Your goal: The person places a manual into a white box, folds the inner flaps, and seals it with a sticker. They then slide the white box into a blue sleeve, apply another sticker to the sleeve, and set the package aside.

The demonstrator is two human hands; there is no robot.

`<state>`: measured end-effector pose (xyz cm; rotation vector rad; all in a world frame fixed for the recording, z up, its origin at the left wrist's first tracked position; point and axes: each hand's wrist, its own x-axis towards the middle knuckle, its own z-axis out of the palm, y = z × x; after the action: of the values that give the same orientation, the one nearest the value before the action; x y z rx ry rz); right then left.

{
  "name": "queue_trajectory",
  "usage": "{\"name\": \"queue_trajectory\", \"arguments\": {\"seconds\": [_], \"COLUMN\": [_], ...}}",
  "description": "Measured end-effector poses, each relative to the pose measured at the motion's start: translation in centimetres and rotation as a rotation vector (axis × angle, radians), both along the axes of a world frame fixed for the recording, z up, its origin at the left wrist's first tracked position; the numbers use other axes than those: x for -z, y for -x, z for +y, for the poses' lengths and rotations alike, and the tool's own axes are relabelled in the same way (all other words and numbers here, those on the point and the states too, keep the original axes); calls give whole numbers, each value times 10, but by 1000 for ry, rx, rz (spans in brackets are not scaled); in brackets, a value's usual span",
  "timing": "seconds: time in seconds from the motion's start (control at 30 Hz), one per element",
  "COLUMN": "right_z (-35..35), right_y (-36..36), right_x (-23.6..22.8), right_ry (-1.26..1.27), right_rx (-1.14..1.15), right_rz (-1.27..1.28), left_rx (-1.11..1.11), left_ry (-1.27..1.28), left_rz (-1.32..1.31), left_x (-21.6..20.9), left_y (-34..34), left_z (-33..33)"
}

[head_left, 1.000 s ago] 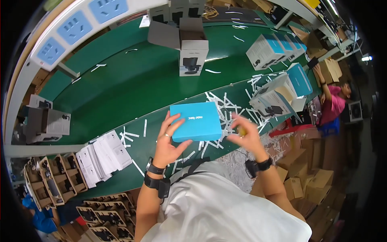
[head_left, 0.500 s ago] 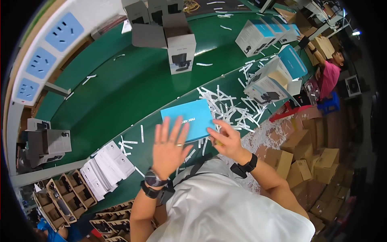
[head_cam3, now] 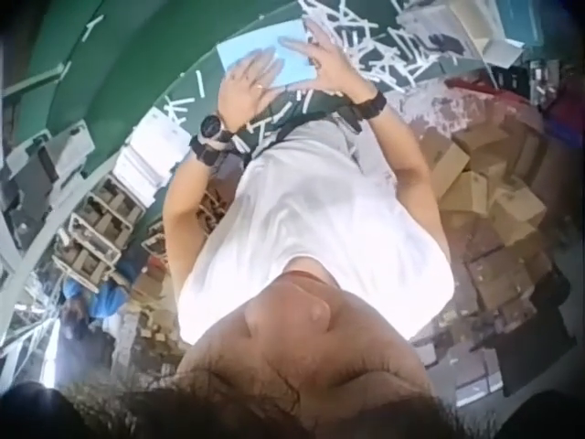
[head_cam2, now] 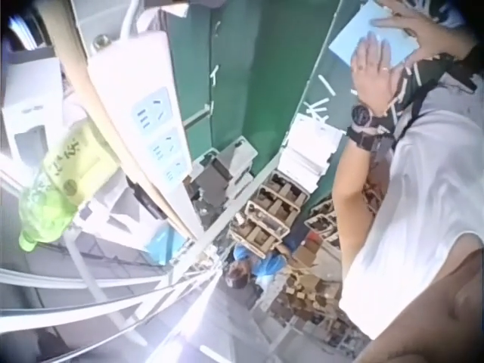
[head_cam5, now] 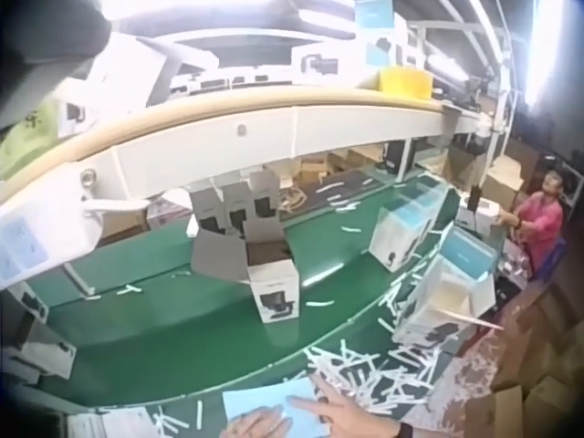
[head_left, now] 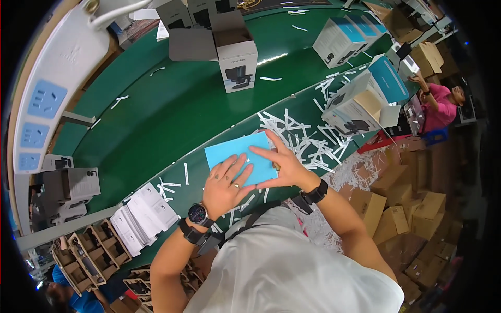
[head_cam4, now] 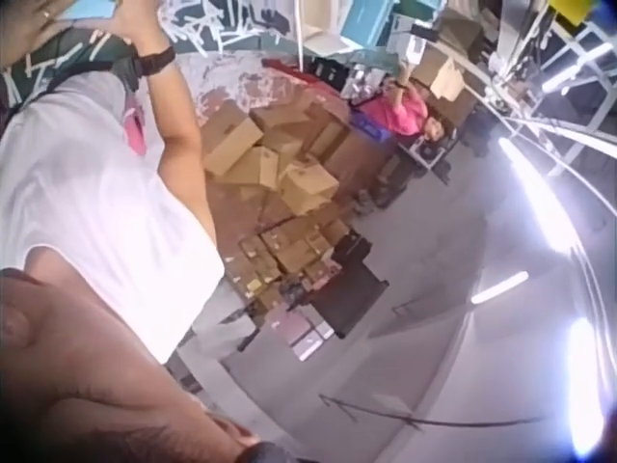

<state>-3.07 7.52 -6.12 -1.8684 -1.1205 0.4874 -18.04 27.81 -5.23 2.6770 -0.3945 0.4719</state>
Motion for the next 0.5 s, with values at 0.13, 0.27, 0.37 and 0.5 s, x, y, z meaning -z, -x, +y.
{"name": "queue_trajectory", "arguments": {"seconds": [0.13,0.27,0.37,0.5], "right_z": [-6,-2,2,57], "right_y": [-1,-5,-28,-117], "right_x": [30,37,19,-20], "right_ry": [-221,-254,-246,-304], "right_rx": [-46,-76,-223,321], "right_rz": [50,116,280,-231], "left_rx": [-196,-22,-25,-404], "left_ry": [15,-84,-105,-119], "left_rz": [162,392,366,127], "left_x": [-39,-42,-53,-56], "left_y": [-23,-20,-11,7], "left_z": [7,27,47,115]}}
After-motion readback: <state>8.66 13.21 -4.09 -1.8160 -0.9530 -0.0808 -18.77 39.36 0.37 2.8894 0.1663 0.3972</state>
